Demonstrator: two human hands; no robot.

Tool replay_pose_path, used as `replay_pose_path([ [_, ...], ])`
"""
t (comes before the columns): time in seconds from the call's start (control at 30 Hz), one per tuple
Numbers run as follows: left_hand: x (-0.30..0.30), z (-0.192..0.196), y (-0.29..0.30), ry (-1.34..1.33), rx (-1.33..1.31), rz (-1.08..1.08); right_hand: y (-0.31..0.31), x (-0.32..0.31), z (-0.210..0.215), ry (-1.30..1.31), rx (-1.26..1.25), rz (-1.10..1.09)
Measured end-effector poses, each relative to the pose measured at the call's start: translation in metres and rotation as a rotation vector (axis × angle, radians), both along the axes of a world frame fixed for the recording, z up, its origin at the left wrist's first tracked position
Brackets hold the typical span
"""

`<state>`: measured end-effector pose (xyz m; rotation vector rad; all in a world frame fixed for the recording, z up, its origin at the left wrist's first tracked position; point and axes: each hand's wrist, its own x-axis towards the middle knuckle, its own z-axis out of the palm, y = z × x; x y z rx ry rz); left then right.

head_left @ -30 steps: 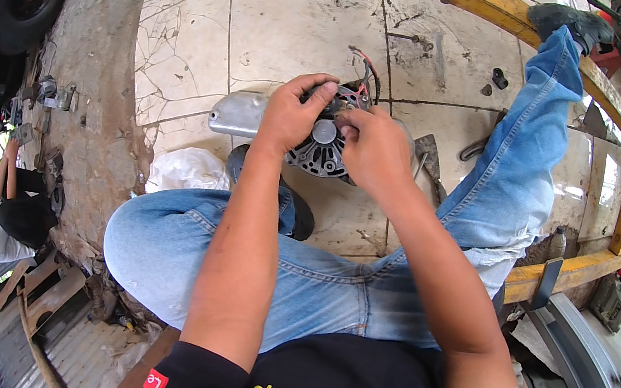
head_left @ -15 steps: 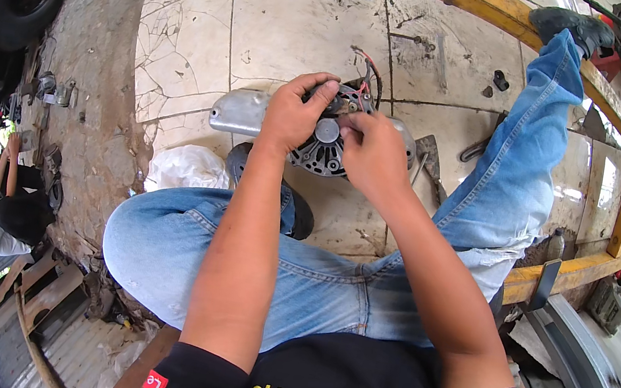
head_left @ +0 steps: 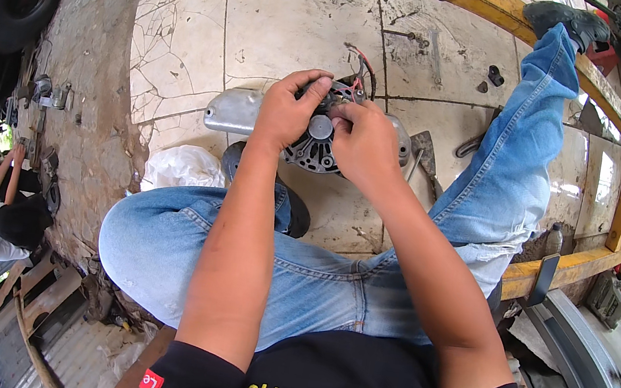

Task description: The person sits on the floor and uses a wrench to loosen and tighten bolts on an alternator. They manipulate the internal components and wires with their hands, occasionally adjusting the tool and repositioning the alternator.

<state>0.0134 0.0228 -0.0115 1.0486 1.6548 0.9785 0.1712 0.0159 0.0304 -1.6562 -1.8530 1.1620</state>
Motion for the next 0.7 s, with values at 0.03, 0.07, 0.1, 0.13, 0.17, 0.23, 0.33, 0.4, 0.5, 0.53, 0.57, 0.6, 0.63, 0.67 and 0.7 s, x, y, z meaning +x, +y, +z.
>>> replay_pose_path([
  [0.03, 0.000, 0.001, 0.000, 0.008, 0.004, 0.007, 0.000, -0.002, -0.002, -0.002, 0.036, -0.003],
  [0.07, 0.001, 0.000, -0.001, 0.006, 0.000, 0.007, -0.002, 0.001, -0.001, 0.021, -0.004, -0.012],
  [0.1, 0.002, -0.001, -0.002, 0.004, -0.005, 0.011, -0.007, 0.007, 0.000, 0.044, -0.043, -0.015],
  [0.13, 0.002, -0.001, -0.003, 0.003, -0.009, 0.015, -0.009, 0.009, 0.001, 0.067, -0.082, -0.018],
  [0.17, -0.001, -0.002, -0.002, -0.007, -0.007, 0.013, -0.006, 0.007, 0.000, 0.067, -0.095, -0.012],
  [0.23, -0.001, 0.002, 0.001, -0.035, -0.012, -0.005, 0.000, 0.004, 0.000, 0.059, -0.129, -0.013],
  [0.33, -0.002, -0.003, -0.001, 0.006, 0.011, 0.010, 0.001, -0.002, 0.000, 0.015, -0.057, -0.027],
  [0.4, 0.001, -0.004, -0.004, 0.008, -0.007, 0.015, -0.003, 0.007, 0.001, 0.030, -0.144, -0.016],
  [0.5, -0.002, 0.000, 0.000, 0.021, -0.002, -0.007, 0.002, 0.004, 0.000, 0.030, -0.047, -0.004],
  [0.53, -0.002, 0.002, 0.001, 0.025, 0.005, -0.023, 0.003, 0.002, -0.001, 0.025, 0.021, -0.004],
  [0.57, 0.000, 0.001, 0.000, 0.019, 0.005, -0.019, 0.003, 0.001, -0.002, 0.022, 0.036, 0.000],
  [0.6, 0.000, 0.001, 0.000, 0.018, 0.010, -0.011, 0.003, -0.001, -0.004, 0.024, 0.056, 0.008],
  [0.63, -0.001, 0.000, -0.001, 0.016, 0.015, -0.003, 0.004, -0.003, -0.006, 0.026, 0.075, 0.016],
  [0.67, -0.001, -0.001, -0.002, 0.015, 0.009, -0.006, 0.002, 0.000, -0.005, 0.028, 0.024, 0.008],
  [0.7, 0.000, -0.002, -0.004, 0.012, 0.002, -0.004, -0.003, 0.006, -0.002, 0.028, -0.027, 0.005],
])
